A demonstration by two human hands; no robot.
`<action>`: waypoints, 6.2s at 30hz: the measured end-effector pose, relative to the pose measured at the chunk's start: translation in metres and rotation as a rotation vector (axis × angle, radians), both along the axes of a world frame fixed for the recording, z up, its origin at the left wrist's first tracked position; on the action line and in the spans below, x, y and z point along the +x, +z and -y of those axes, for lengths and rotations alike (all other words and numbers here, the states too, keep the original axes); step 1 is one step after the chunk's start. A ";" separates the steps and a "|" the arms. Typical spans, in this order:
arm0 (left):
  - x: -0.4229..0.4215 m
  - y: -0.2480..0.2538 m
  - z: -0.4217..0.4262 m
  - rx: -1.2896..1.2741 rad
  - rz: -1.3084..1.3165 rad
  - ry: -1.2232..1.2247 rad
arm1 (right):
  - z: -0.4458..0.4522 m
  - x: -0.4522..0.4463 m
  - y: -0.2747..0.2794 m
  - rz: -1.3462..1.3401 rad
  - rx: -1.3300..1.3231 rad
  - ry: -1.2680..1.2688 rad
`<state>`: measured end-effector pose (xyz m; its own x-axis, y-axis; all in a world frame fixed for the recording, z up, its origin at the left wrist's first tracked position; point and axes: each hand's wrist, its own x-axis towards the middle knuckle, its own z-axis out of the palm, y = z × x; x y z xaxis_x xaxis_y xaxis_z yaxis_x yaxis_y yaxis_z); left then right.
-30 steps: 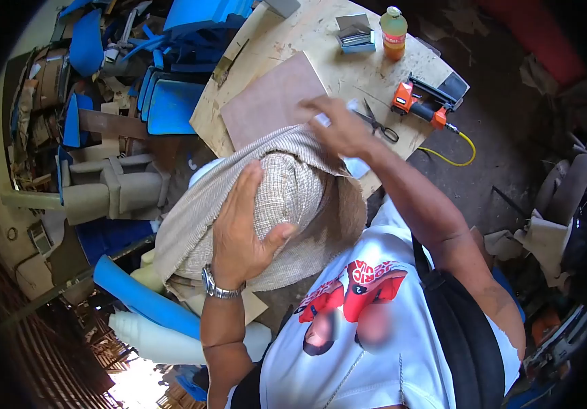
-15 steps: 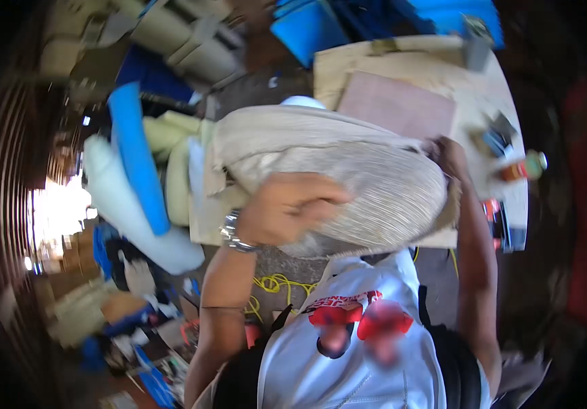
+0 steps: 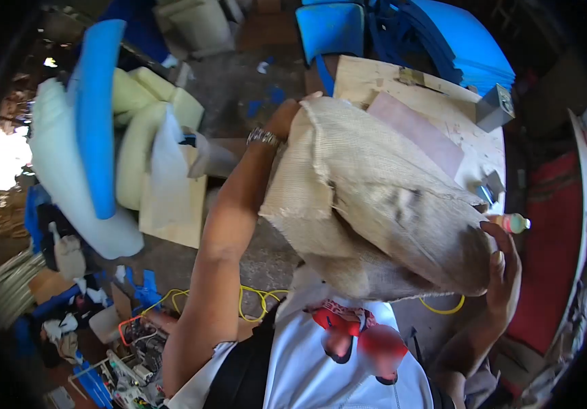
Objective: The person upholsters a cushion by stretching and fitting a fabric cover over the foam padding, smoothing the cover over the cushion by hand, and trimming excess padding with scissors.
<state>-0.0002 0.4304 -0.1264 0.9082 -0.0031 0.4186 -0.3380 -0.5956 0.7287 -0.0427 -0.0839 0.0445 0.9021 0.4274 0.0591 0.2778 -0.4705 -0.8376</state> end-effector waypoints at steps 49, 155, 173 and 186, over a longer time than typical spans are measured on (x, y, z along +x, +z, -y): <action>0.051 -0.215 0.034 0.063 -0.707 0.317 | -0.061 -0.043 -0.027 0.231 -0.679 -0.744; -0.062 0.193 0.049 0.007 -0.223 0.209 | 0.106 -0.053 -0.370 -0.924 0.048 -0.573; -0.126 -0.025 0.052 -0.583 -0.450 0.613 | -0.005 -0.003 -0.028 0.152 -0.295 -0.459; -0.072 -0.181 0.074 -0.423 -0.500 0.784 | -0.007 -0.003 -0.030 0.290 -0.297 -0.375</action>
